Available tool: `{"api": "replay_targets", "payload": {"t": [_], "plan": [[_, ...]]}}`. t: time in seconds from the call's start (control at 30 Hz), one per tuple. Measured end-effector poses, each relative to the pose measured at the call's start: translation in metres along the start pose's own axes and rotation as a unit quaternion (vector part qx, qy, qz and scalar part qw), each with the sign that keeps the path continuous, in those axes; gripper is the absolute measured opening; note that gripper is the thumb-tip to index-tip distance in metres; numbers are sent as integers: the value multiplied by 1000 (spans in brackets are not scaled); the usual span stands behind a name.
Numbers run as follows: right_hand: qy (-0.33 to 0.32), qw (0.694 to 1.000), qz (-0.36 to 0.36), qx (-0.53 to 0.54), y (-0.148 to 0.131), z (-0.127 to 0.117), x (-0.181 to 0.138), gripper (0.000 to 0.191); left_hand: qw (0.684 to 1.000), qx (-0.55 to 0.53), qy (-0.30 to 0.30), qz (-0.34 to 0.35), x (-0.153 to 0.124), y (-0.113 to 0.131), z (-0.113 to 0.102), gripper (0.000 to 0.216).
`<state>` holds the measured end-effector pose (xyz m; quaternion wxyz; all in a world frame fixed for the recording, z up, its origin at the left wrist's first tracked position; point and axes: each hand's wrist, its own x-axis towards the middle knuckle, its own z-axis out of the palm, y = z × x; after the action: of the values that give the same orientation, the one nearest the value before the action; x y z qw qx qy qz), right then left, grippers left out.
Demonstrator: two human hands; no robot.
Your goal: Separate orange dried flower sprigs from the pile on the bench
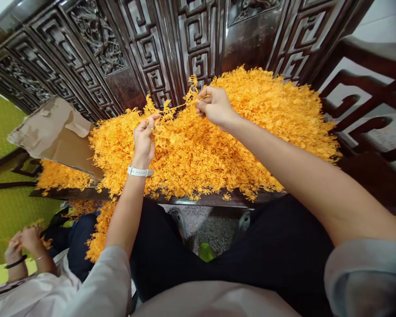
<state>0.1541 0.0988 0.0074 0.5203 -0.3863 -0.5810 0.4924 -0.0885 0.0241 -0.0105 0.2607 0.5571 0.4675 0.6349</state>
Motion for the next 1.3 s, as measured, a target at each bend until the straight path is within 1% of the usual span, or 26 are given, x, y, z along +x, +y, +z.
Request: {"api": "replay_targets", "payload": {"t": [0.1,0.2,0.3,0.37,0.43,0.57,0.63,0.7,0.8,0.9,0.93,1.03,1.1,1.2,1.23,1.3], "plan": [[24,999,-33,-22,1,-2,3,20,1000,-19,-11,-7,2,-5,2,27],[14,999,-41,-16,-2,-1,3,21,996,-43,-65,-31,-1,-1,5,28],[13,999,-29,11,-11,-2,1,20,992,-17,-123,-38,-5,7,7,34],[17,999,-17,34,-19,-4,0,18,988,1,-148,-38,-8,12,9,39],[13,998,-6,57,-25,-7,0,19,986,18,-161,-35,-10,15,12,42],[-1,994,25,108,-28,-9,-4,23,985,43,-162,-30,-12,17,15,41],[-22,990,47,132,-25,-7,-7,23,984,40,-169,-34,-12,17,14,37],[-59,984,70,156,-21,-5,-12,23,982,42,-180,-43,-11,17,13,31],[-116,970,108,185,-16,2,-20,27,981,50,-177,-53,-12,20,15,25],[-114,973,112,165,-12,12,-27,33,983,28,-170,-71,-15,21,20,22],[-110,976,107,152,-12,15,-29,34,982,22,-167,-82,-16,20,22,24],[-116,980,93,129,-14,22,-34,33,984,32,-148,-98,-17,14,27,41],[-122,979,84,137,-16,22,-36,40,988,53,-129,-74,-15,7,27,43],[-144,973,78,165,-18,12,-37,51,992,81,-92,-14,-12,0,23,37],[-161,968,84,173,-18,7,-38,52,993,87,-76,0,-11,-2,21,35],[-210,955,104,184,-18,-2,-38,45,995,88,-45,8,-8,-3,17,30]]}}
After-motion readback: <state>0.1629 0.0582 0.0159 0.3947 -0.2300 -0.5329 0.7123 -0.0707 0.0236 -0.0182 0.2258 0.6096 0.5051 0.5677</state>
